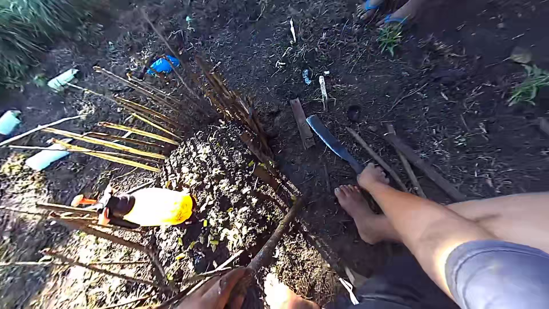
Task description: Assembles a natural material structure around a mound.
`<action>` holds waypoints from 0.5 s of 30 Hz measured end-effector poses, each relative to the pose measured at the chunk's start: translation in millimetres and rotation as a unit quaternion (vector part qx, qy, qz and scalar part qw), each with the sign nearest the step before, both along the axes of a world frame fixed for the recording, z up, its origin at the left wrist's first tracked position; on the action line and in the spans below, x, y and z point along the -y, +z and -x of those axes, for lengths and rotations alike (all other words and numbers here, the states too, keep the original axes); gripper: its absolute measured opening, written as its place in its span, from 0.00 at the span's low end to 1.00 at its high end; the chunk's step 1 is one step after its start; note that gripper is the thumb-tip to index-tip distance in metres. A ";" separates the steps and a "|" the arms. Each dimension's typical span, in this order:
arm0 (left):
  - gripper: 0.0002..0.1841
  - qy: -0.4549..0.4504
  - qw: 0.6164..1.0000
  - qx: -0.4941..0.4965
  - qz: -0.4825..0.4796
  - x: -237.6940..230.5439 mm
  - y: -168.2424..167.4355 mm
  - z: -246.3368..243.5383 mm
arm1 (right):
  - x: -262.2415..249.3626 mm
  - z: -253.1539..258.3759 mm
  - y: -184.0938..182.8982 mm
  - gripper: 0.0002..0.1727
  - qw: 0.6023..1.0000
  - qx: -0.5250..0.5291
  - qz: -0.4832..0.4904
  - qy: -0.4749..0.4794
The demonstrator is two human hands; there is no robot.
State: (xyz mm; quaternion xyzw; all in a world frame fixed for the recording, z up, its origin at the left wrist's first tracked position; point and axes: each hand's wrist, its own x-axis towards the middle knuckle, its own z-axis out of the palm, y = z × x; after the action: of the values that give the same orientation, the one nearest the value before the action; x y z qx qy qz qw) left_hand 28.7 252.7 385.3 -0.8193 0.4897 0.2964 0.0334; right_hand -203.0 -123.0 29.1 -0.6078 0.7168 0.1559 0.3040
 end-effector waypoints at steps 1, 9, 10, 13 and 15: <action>0.20 -0.005 1.000 -0.005 0.009 18.4 -10.4 1.6 | -2.3 6.3 -2.5 0.43 1.000 -0.010 -0.010 0.006; 0.15 -0.039 0.994 0.028 0.094 145.6 -103.0 8.5 | -0.1 22.2 -11.6 0.39 0.996 0.010 0.008 0.089; 0.14 -0.021 0.990 0.011 0.140 151.2 -105.9 7.4 | 10.5 23.7 -15.5 0.42 0.995 0.013 -0.025 0.094; 0.14 0.108 0.915 -0.150 0.358 163.9 -111.8 1.5 | 25.5 21.2 -18.2 0.40 0.987 0.086 -0.086 0.105; 0.13 0.163 0.843 -0.225 0.461 179.8 -118.4 -1.0 | 24.7 11.6 -10.9 0.31 0.978 0.157 -0.104 0.085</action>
State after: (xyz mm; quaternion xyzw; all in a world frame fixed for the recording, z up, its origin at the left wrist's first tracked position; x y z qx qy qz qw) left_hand 29.6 72.9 266.9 -0.7188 0.4237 0.2137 -0.5081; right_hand -214.5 -147.6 18.2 -0.6487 0.5858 0.1575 0.4596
